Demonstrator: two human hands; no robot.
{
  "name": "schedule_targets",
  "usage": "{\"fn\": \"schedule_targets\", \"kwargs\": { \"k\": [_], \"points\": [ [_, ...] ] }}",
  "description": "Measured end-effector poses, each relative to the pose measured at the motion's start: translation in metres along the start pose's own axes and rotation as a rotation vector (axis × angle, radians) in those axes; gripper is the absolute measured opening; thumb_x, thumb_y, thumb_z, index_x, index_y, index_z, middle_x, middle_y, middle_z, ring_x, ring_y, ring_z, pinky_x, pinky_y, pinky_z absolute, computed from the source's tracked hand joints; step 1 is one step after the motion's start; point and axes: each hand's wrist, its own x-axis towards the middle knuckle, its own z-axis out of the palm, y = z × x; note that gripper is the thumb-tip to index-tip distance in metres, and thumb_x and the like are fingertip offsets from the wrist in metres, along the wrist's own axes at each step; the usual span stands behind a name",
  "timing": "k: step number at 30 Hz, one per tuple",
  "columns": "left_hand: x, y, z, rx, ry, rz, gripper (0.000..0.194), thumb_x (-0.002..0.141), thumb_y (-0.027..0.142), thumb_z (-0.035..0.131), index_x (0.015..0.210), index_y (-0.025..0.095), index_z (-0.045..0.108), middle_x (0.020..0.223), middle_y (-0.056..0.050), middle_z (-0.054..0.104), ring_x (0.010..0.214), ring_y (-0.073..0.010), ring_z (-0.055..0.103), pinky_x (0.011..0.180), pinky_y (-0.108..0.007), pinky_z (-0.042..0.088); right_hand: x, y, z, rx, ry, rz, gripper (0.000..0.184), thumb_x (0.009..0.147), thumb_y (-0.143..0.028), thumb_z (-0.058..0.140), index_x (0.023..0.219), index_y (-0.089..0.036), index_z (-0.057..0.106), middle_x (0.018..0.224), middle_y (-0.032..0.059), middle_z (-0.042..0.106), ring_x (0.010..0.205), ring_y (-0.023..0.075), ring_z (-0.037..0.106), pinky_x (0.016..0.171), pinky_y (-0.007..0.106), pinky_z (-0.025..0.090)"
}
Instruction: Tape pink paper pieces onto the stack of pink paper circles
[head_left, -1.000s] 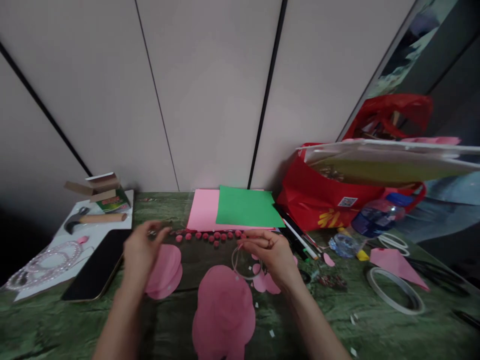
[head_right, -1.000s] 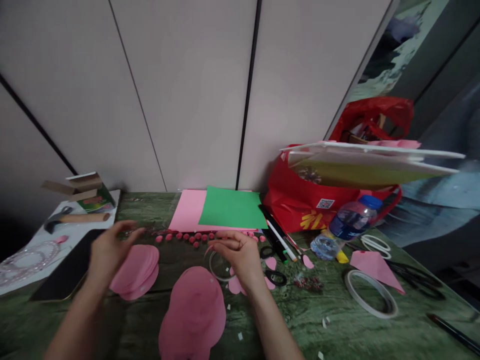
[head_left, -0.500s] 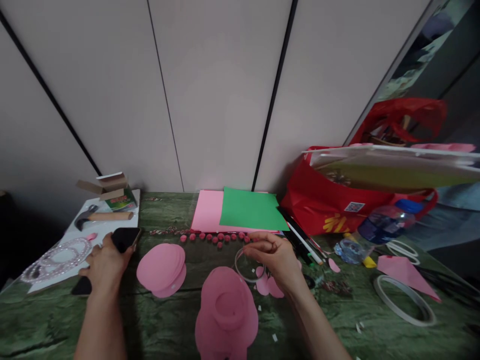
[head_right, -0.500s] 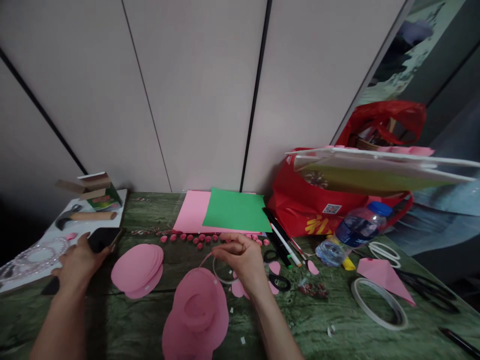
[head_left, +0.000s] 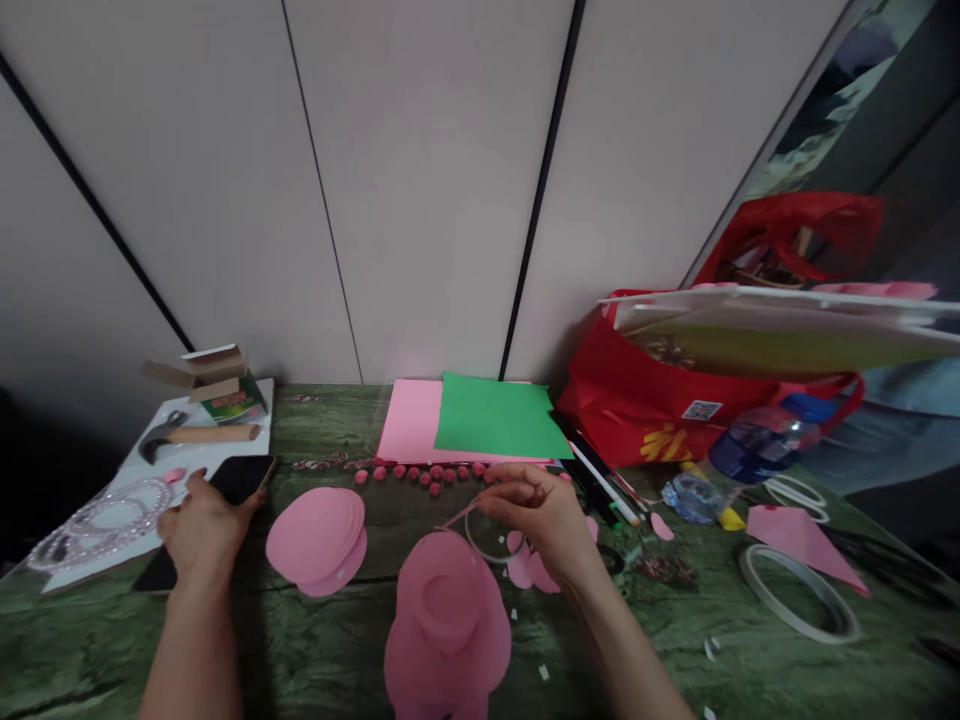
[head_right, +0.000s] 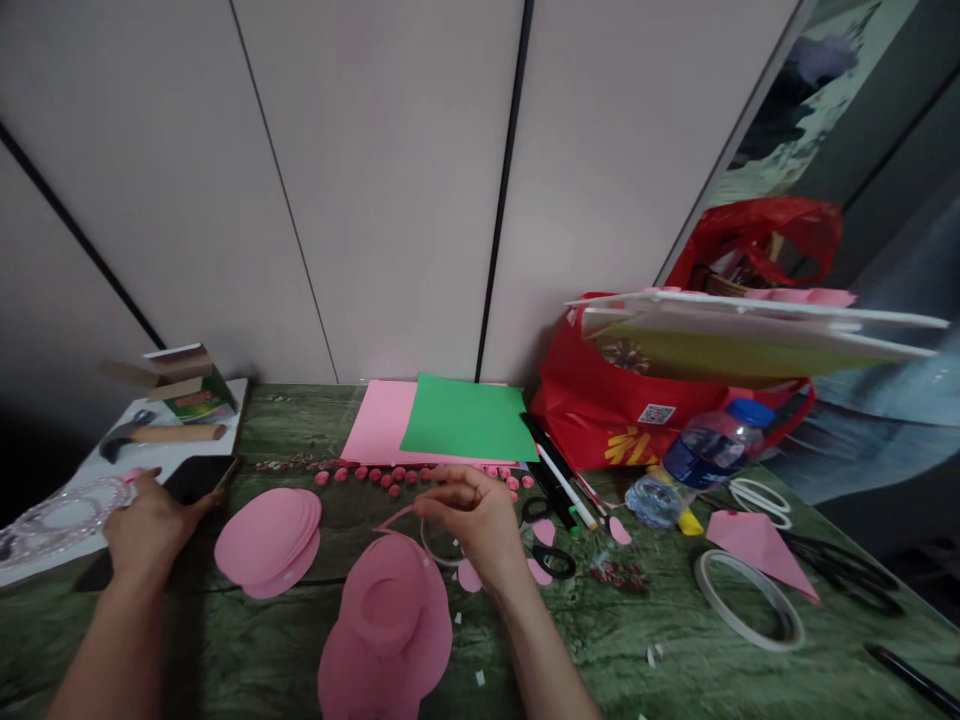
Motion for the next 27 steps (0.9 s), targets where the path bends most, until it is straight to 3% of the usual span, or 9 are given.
{"fn": "schedule_targets", "kwargs": {
  "k": [12, 27],
  "points": [
    [-0.0024, -0.0009, -0.0022, -0.029, -0.016, -0.065, 0.085, 0.068, 0.059, 0.044, 0.131, 0.008, 0.019, 0.116, -0.03, 0.053, 0.108, -0.0435, 0.048, 0.086, -0.047, 0.027, 0.0017, 0.002, 0.0001, -0.006, -0.012, 0.008, 0.037, 0.051, -0.027, 0.08, 0.083, -0.016, 0.063, 0.067, 0.0042, 0.072, 0.061, 0.0181, 0.066, 0.06, 0.028, 0.052],
    [0.0016, -0.0005, 0.0009, 0.013, -0.044, -0.081, 0.087, 0.068, 0.057, 0.044, 0.132, 0.005, 0.017, 0.111, -0.029, 0.057, 0.106, -0.0412, 0.052, 0.092, -0.044, 0.022, 0.0001, -0.0048, 0.0013, -0.02, -0.051, 0.049, 0.033, 0.054, -0.027, 0.077, 0.083, -0.016, 0.063, 0.073, 0.006, 0.073, 0.068, 0.0204, 0.068, 0.06, 0.029, 0.053]
  ]
}}
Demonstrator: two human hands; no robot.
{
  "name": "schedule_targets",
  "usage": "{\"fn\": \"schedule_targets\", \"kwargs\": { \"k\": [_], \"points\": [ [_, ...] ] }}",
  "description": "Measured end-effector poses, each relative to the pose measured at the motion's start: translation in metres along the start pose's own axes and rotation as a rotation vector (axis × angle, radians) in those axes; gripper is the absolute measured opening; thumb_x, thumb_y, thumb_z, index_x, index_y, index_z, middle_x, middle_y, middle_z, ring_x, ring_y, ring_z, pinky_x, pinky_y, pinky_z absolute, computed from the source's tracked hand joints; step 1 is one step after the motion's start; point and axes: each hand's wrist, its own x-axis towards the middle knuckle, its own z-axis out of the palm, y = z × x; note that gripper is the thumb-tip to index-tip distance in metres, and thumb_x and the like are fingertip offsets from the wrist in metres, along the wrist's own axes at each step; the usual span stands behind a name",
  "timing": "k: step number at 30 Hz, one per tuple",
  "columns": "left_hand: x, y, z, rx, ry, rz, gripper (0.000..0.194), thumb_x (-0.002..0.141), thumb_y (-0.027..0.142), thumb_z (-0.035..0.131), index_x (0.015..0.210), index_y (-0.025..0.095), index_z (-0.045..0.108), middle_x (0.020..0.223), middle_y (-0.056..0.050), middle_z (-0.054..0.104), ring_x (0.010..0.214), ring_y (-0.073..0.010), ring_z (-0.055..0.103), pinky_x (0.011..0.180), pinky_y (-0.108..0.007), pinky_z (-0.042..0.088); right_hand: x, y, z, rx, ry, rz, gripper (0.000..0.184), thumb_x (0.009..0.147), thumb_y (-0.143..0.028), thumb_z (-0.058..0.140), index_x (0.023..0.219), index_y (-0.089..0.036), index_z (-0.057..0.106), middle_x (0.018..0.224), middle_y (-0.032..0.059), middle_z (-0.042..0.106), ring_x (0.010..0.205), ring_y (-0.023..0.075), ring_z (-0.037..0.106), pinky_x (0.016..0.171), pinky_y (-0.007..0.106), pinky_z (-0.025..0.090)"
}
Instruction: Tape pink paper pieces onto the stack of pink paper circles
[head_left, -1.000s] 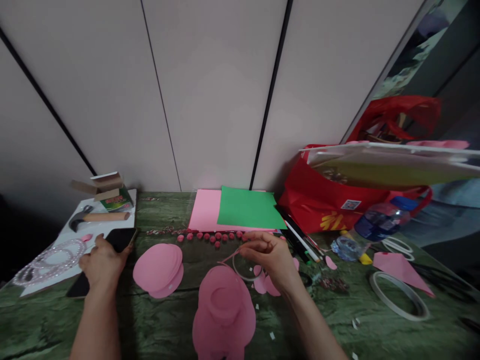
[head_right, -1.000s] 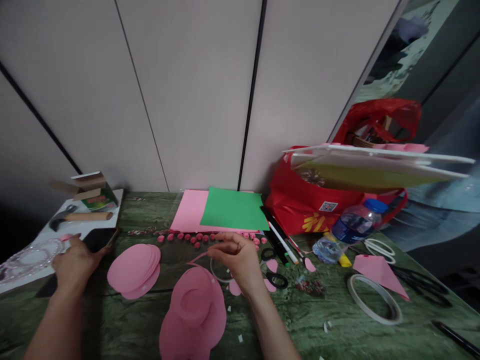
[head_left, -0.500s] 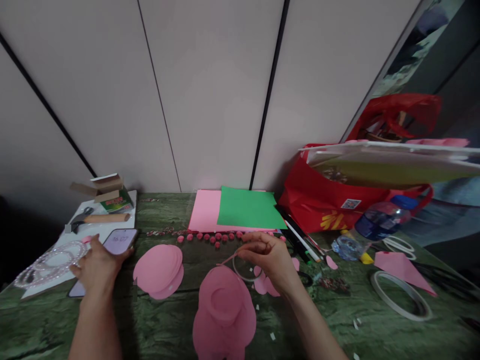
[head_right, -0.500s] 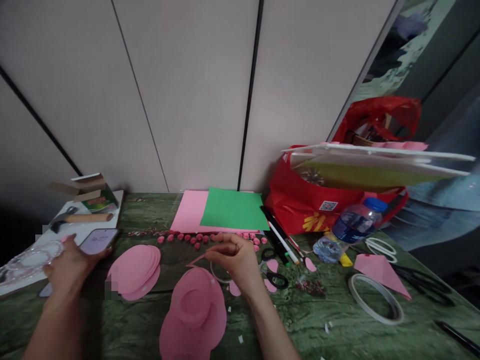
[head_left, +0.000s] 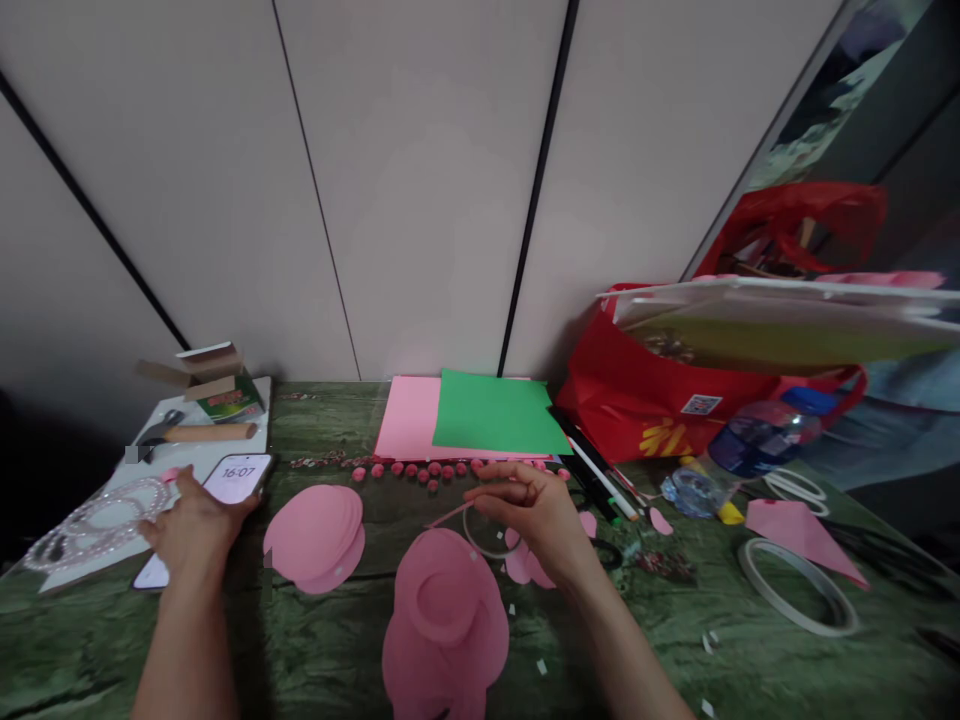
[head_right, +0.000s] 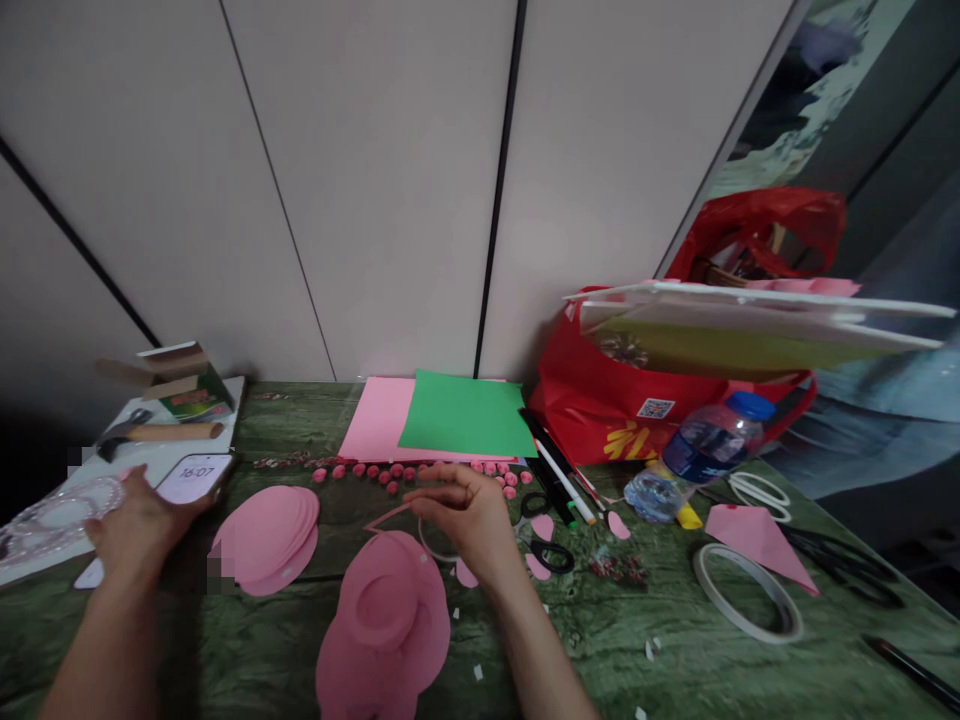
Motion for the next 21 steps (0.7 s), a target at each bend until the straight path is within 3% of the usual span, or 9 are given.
{"fn": "schedule_targets", "kwargs": {
  "k": [5, 8, 10, 12, 14, 16, 19, 21],
  "points": [
    [0.0, -0.001, 0.002, -0.017, -0.022, 0.024, 0.083, 0.069, 0.051, 0.047, 0.132, 0.004, 0.02, 0.111, -0.029, 0.057, 0.106, -0.0413, 0.051, 0.092, -0.049, 0.021, -0.001, 0.0, 0.001, 0.002, -0.001, 0.017, 0.034, 0.053, -0.028, 0.078, 0.082, -0.017, 0.063, 0.073, 0.0053, 0.073, 0.067, 0.0213, 0.068, 0.057, 0.028, 0.053],
    [-0.001, 0.007, -0.007, -0.08, 0.076, 0.075, 0.074, 0.072, 0.052, 0.045, 0.129, 0.007, 0.032, 0.122, -0.028, 0.05, 0.115, -0.0426, 0.042, 0.089, -0.057, 0.023, 0.0, 0.001, 0.001, 0.016, -0.016, 0.005, 0.035, 0.053, -0.028, 0.078, 0.083, -0.016, 0.063, 0.074, 0.0065, 0.073, 0.071, 0.0223, 0.069, 0.064, 0.031, 0.053],
    [-0.008, 0.021, -0.021, -0.231, 0.228, 0.153, 0.066, 0.071, 0.051, 0.047, 0.12, 0.007, 0.047, 0.127, -0.025, 0.047, 0.12, -0.0402, 0.037, 0.09, -0.052, 0.029, 0.0, 0.001, 0.001, 0.025, -0.023, 0.002, 0.035, 0.054, -0.028, 0.078, 0.083, -0.016, 0.063, 0.075, 0.0073, 0.073, 0.073, 0.0231, 0.069, 0.067, 0.032, 0.053],
    [-0.025, 0.044, -0.039, -0.547, 0.265, 0.202, 0.054, 0.072, 0.047, 0.05, 0.109, 0.008, 0.057, 0.116, -0.017, 0.058, 0.109, -0.0331, 0.051, 0.09, -0.042, 0.037, 0.001, 0.002, 0.002, 0.034, -0.018, 0.0, 0.034, 0.054, -0.028, 0.078, 0.083, -0.017, 0.063, 0.075, 0.0073, 0.073, 0.073, 0.0231, 0.069, 0.067, 0.031, 0.053],
    [-0.051, 0.071, -0.052, -0.882, 0.107, 0.311, 0.043, 0.077, 0.047, 0.045, 0.095, 0.012, 0.064, 0.101, -0.011, 0.067, 0.099, -0.0264, 0.058, 0.088, -0.037, 0.041, 0.002, 0.002, 0.002, 0.041, -0.013, -0.008, 0.034, 0.054, -0.028, 0.078, 0.083, -0.017, 0.063, 0.074, 0.0069, 0.073, 0.073, 0.0224, 0.069, 0.067, 0.03, 0.053],
    [-0.083, 0.099, -0.057, -1.143, -0.224, 0.476, 0.047, 0.08, 0.051, 0.038, 0.09, 0.013, 0.063, 0.09, -0.01, 0.07, 0.088, -0.023, 0.063, 0.084, -0.036, 0.045, 0.002, 0.002, 0.002, 0.041, -0.004, -0.02, 0.034, 0.054, -0.027, 0.078, 0.083, -0.016, 0.063, 0.073, 0.0065, 0.073, 0.071, 0.0216, 0.069, 0.066, 0.029, 0.053],
    [-0.125, 0.128, -0.049, -1.239, -0.671, 0.645, 0.043, 0.074, 0.052, 0.048, 0.083, 0.013, 0.064, 0.077, -0.01, 0.072, 0.074, -0.0221, 0.066, 0.072, -0.033, 0.049, 0.005, 0.003, 0.0, 0.044, 0.046, -0.052, 0.034, 0.054, -0.026, 0.078, 0.082, -0.016, 0.063, 0.072, 0.006, 0.073, 0.067, 0.0205, 0.069, 0.061, 0.027, 0.052],
    [-0.141, 0.137, -0.04, -1.25, -0.828, 0.658, 0.033, 0.068, 0.046, 0.06, 0.076, 0.014, 0.064, 0.067, -0.006, 0.07, 0.062, -0.0199, 0.064, 0.061, -0.03, 0.05, 0.006, 0.003, -0.002, 0.047, 0.098, -0.073, 0.033, 0.052, -0.025, 0.078, 0.08, -0.016, 0.063, 0.069, 0.005, 0.073, 0.062, 0.0196, 0.068, 0.058, 0.026, 0.051]
  ]
}}
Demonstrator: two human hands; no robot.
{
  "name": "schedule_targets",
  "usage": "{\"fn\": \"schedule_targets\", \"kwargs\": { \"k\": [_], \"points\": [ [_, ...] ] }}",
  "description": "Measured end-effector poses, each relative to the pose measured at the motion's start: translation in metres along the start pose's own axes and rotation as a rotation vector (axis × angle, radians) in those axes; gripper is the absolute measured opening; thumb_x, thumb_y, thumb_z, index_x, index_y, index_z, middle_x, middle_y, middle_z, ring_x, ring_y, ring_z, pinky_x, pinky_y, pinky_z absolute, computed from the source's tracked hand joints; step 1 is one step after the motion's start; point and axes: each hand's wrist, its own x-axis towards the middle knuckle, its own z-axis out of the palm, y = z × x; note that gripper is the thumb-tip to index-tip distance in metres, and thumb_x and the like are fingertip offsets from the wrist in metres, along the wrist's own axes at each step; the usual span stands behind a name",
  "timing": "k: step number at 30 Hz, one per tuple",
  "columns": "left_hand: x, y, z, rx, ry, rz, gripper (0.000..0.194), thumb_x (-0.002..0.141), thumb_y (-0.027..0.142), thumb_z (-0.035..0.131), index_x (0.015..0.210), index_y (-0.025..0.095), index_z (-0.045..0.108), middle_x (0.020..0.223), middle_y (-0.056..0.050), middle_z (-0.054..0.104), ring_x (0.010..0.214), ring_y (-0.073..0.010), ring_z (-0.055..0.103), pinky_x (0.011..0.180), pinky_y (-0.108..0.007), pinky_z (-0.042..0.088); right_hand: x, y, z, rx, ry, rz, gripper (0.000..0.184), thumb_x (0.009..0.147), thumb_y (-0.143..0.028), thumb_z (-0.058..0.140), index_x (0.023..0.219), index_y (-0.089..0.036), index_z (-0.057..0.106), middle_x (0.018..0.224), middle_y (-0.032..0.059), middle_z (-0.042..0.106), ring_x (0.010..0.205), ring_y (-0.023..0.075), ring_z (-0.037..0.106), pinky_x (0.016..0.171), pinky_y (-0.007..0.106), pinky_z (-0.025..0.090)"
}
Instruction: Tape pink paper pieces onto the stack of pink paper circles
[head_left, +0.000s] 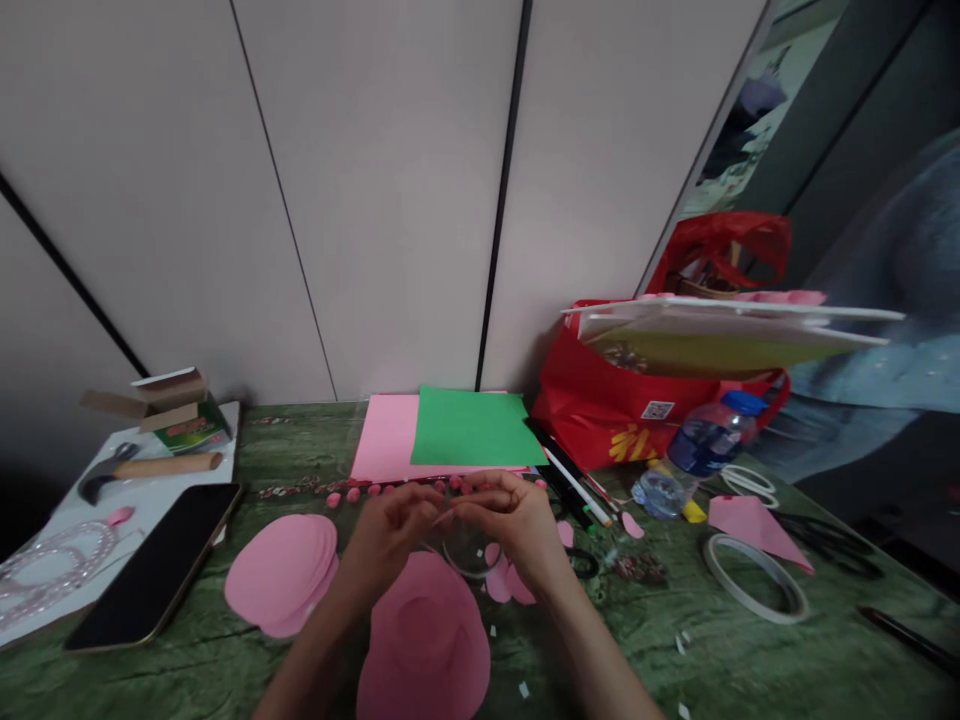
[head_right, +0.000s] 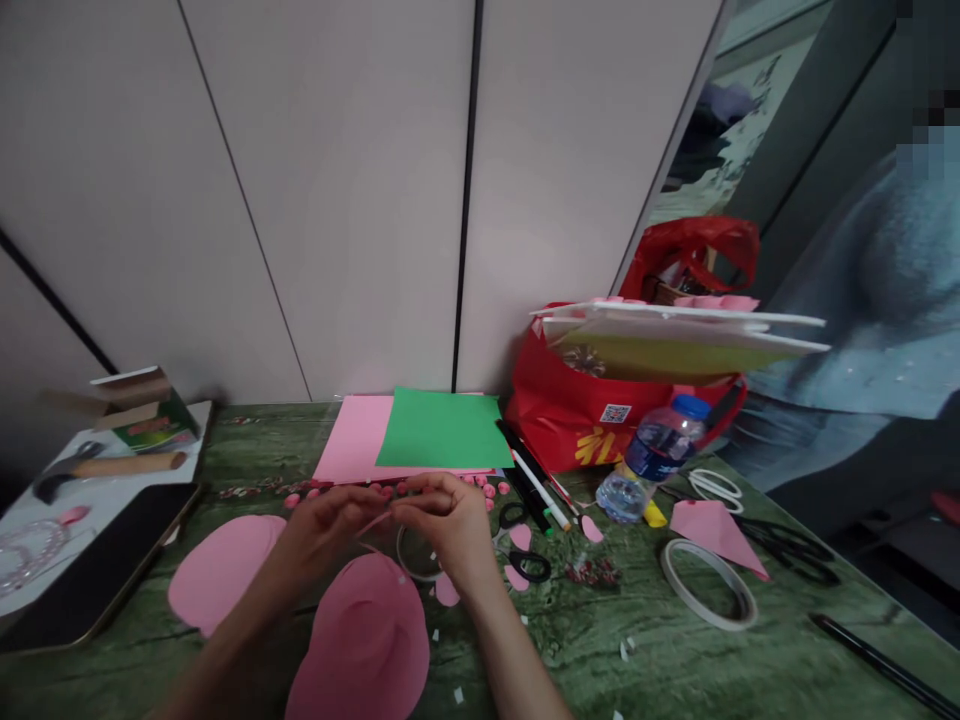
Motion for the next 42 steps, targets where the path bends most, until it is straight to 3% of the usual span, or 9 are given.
{"fn": "schedule_targets", "kwargs": {
  "k": [4, 12, 21, 30, 42],
  "points": [
    [-0.003, -0.007, 0.012, -0.043, -0.044, -0.021, 0.015, 0.069, 0.03, 0.063, 0.067, 0.015, 0.063, 0.055, 0.0, 0.063, 0.049, -0.0131, 0.059, 0.053, -0.023, 0.046, 0.001, -0.001, -0.002, -0.02, 0.052, -0.007, 0.033, 0.052, -0.023, 0.078, 0.08, -0.015, 0.062, 0.066, 0.0037, 0.072, 0.058, 0.0185, 0.067, 0.055, 0.026, 0.051],
    [-0.005, -0.009, 0.012, -0.009, 0.042, 0.037, 0.017, 0.075, 0.027, 0.057, 0.071, 0.014, 0.066, 0.054, 0.001, 0.062, 0.043, -0.0101, 0.055, 0.049, -0.022, 0.043, 0.001, 0.0, -0.003, 0.007, 0.04, -0.014, 0.035, 0.049, -0.023, 0.079, 0.078, -0.015, 0.06, 0.062, 0.0006, 0.071, 0.054, 0.0151, 0.064, 0.055, 0.025, 0.049],
    [-0.007, -0.01, 0.011, -0.09, -0.041, 0.046, 0.015, 0.077, 0.023, 0.056, 0.068, 0.013, 0.064, 0.053, 0.002, 0.06, 0.045, -0.0085, 0.056, 0.051, -0.02, 0.044, 0.0, 0.001, 0.001, 0.038, -0.033, -0.034, 0.033, 0.049, -0.019, 0.08, 0.074, -0.015, 0.059, 0.054, -0.0038, 0.064, 0.046, 0.0094, 0.057, 0.048, 0.019, 0.043],
    [-0.005, -0.007, 0.007, -0.164, 0.025, -0.003, 0.018, 0.076, 0.025, 0.058, 0.065, 0.012, 0.063, 0.052, 0.0, 0.064, 0.041, -0.0093, 0.057, 0.046, -0.02, 0.046, -0.005, -0.01, 0.001, 0.068, -0.088, 0.033, 0.043, 0.046, -0.017, 0.08, 0.084, -0.016, 0.062, 0.072, 0.0021, 0.071, 0.064, 0.0163, 0.066, 0.064, 0.027, 0.052],
    [-0.006, -0.009, 0.008, -0.213, 0.078, -0.043, 0.016, 0.073, 0.028, 0.062, 0.07, 0.012, 0.06, 0.057, -0.001, 0.066, 0.039, -0.0102, 0.057, 0.044, -0.022, 0.048, -0.003, -0.007, 0.001, 0.068, -0.078, -0.015, 0.029, 0.061, -0.024, 0.073, 0.086, -0.015, 0.063, 0.078, 0.0061, 0.073, 0.075, 0.0197, 0.068, 0.071, 0.03, 0.052]
  ]
}}
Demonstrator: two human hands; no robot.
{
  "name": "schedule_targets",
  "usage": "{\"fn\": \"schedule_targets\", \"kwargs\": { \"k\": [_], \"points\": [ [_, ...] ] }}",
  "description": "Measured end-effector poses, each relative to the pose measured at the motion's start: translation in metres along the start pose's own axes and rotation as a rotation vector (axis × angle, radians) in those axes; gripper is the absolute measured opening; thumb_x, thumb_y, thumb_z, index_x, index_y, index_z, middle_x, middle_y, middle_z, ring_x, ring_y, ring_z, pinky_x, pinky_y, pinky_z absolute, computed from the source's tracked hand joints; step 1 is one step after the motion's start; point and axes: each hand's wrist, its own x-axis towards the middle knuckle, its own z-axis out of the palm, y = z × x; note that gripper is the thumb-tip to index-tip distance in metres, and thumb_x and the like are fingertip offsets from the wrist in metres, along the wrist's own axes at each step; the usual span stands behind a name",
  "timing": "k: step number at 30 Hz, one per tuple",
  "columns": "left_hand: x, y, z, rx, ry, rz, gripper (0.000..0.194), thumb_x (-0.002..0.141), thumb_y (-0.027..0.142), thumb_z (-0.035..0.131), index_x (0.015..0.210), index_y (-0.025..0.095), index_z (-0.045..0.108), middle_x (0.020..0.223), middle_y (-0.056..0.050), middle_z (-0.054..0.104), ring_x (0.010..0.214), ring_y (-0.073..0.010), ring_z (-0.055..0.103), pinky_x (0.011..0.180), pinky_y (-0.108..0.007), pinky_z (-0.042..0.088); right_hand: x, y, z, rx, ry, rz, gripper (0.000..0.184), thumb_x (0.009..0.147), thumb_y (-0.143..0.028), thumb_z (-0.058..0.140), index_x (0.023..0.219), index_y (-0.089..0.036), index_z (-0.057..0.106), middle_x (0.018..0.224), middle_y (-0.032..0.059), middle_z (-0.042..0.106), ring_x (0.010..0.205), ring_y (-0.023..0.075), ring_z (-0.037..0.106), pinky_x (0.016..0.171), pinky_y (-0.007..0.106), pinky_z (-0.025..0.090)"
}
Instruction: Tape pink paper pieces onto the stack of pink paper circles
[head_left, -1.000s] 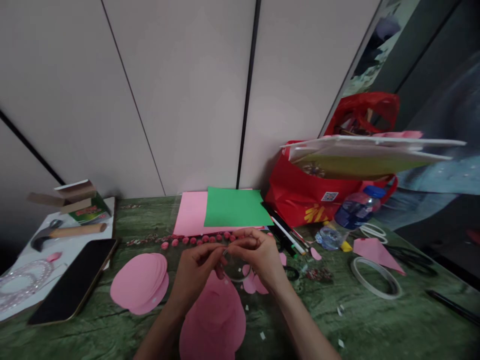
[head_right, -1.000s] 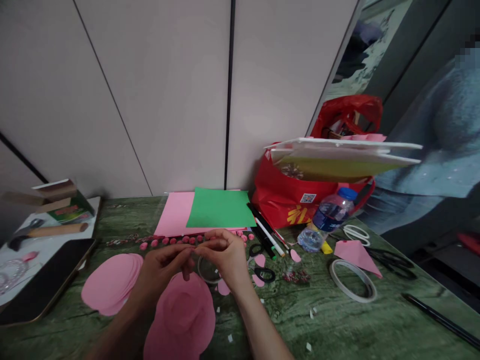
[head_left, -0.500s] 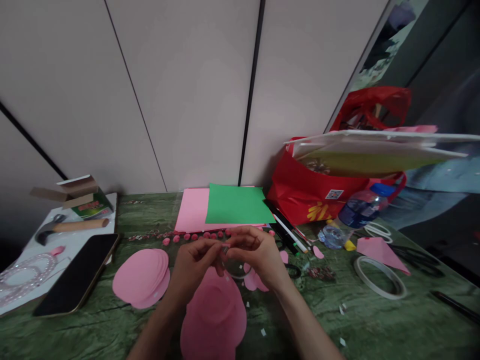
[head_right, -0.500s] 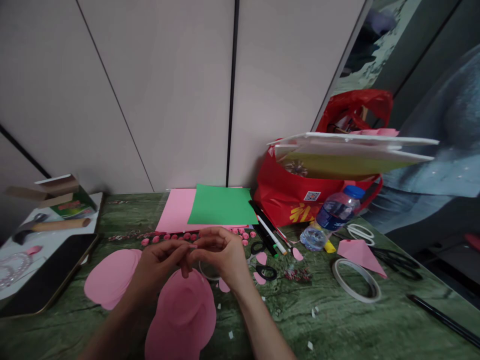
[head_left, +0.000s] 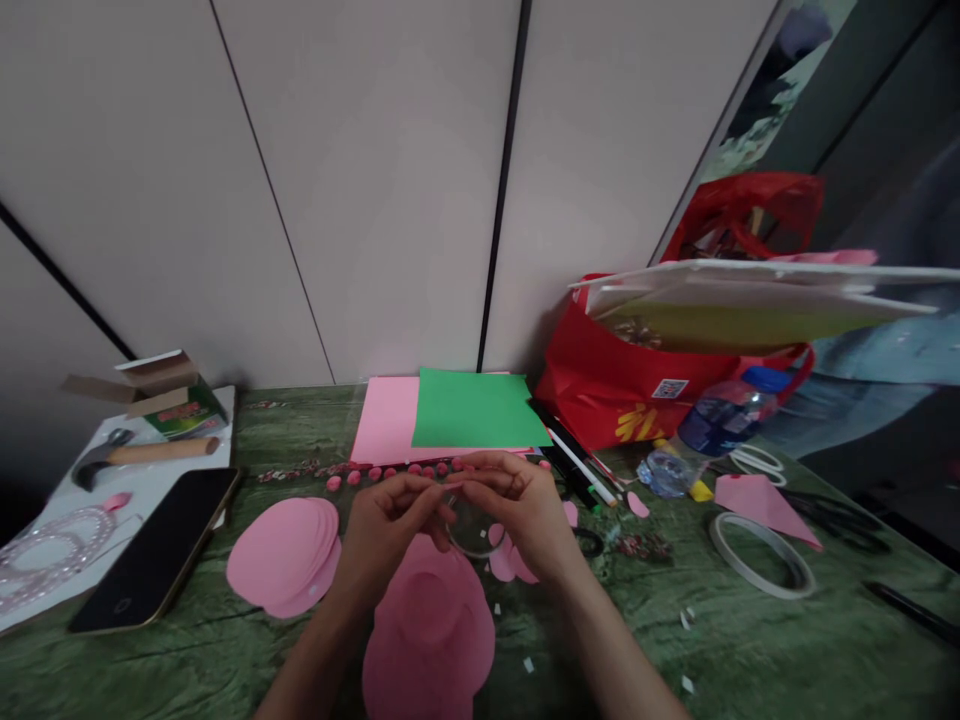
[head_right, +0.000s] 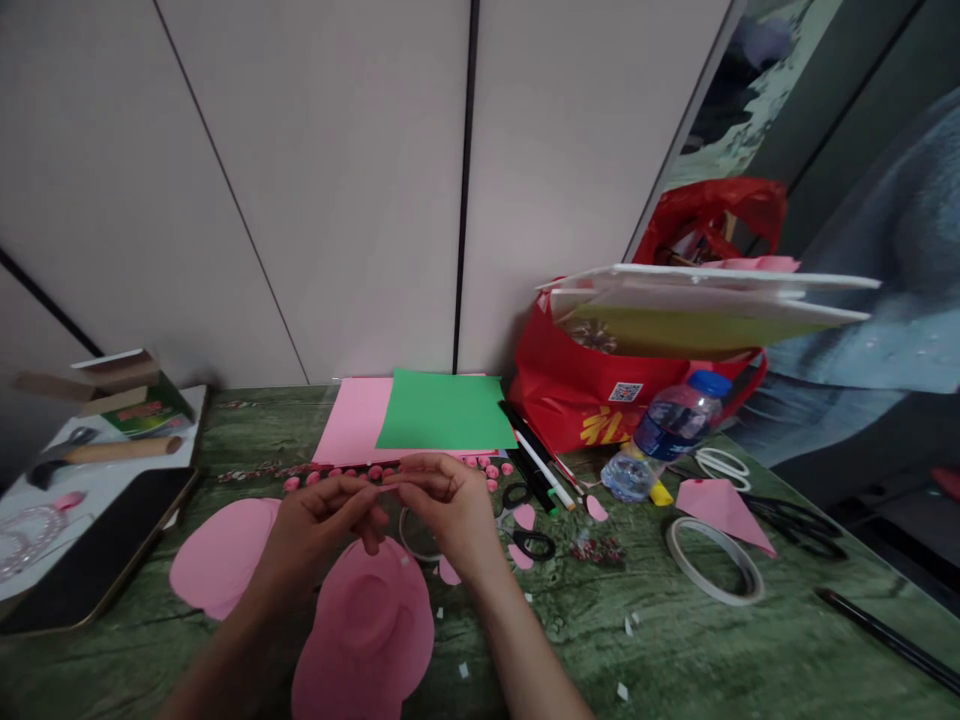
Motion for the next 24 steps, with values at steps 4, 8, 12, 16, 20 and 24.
{"fn": "schedule_targets", "kwargs": {
  "k": [4, 8, 12, 16, 20, 24],
  "points": [
    [0.0003, 0.0007, 0.0006, -0.013, 0.004, -0.009, 0.015, 0.072, 0.027, 0.062, 0.071, 0.012, 0.061, 0.057, -0.002, 0.067, 0.039, -0.0103, 0.057, 0.044, -0.022, 0.048, 0.001, 0.0014, -0.002, -0.013, -0.007, 0.001, 0.031, 0.061, -0.026, 0.073, 0.088, -0.016, 0.062, 0.081, 0.0067, 0.073, 0.076, 0.0212, 0.068, 0.072, 0.033, 0.053],
    [-0.0011, 0.0029, 0.0019, -0.016, -0.013, 0.008, 0.013, 0.073, 0.025, 0.062, 0.071, 0.012, 0.061, 0.057, -0.002, 0.067, 0.04, -0.01, 0.057, 0.045, -0.022, 0.048, 0.0016, 0.0039, -0.0034, -0.038, 0.016, -0.015, 0.034, 0.057, -0.023, 0.076, 0.087, -0.016, 0.062, 0.077, 0.0048, 0.073, 0.073, 0.0197, 0.068, 0.07, 0.031, 0.053],
    [-0.0023, 0.004, 0.0022, 0.004, -0.054, 0.026, 0.013, 0.075, 0.024, 0.06, 0.069, 0.012, 0.062, 0.057, -0.002, 0.066, 0.041, -0.0106, 0.058, 0.046, -0.022, 0.048, 0.0013, 0.0029, -0.0028, -0.057, 0.031, -0.005, 0.035, 0.054, -0.023, 0.078, 0.084, -0.016, 0.062, 0.069, 0.0024, 0.072, 0.061, 0.0162, 0.067, 0.061, 0.026, 0.052],
    [-0.0027, 0.004, 0.0017, 0.015, -0.118, 0.031, 0.015, 0.076, 0.024, 0.058, 0.069, 0.011, 0.063, 0.057, -0.003, 0.066, 0.043, -0.0117, 0.059, 0.047, -0.024, 0.048, 0.0007, 0.0026, -0.0014, -0.058, 0.02, -0.012, 0.034, 0.051, -0.021, 0.079, 0.08, -0.016, 0.062, 0.063, -0.0001, 0.069, 0.054, 0.0125, 0.062, 0.054, 0.023, 0.049],
    [-0.0035, 0.0051, 0.0016, 0.025, -0.175, 0.047, 0.015, 0.077, 0.024, 0.057, 0.071, 0.012, 0.063, 0.058, -0.002, 0.066, 0.045, -0.0118, 0.059, 0.049, -0.024, 0.049, 0.0, 0.0036, -0.0014, -0.056, -0.004, -0.037, 0.034, 0.051, -0.02, 0.079, 0.079, -0.016, 0.061, 0.06, -0.0021, 0.066, 0.051, 0.0105, 0.059, 0.049, 0.021, 0.045],
    [-0.0042, 0.0078, 0.0008, 0.076, -0.229, 0.058, 0.017, 0.078, 0.026, 0.055, 0.069, 0.013, 0.063, 0.059, -0.002, 0.066, 0.046, -0.012, 0.06, 0.051, -0.025, 0.049, 0.0002, 0.0033, -0.0026, -0.071, -0.044, -0.035, 0.037, 0.049, -0.022, 0.079, 0.08, -0.016, 0.06, 0.058, -0.0023, 0.063, 0.05, 0.0103, 0.056, 0.046, 0.021, 0.043]
  ]
}}
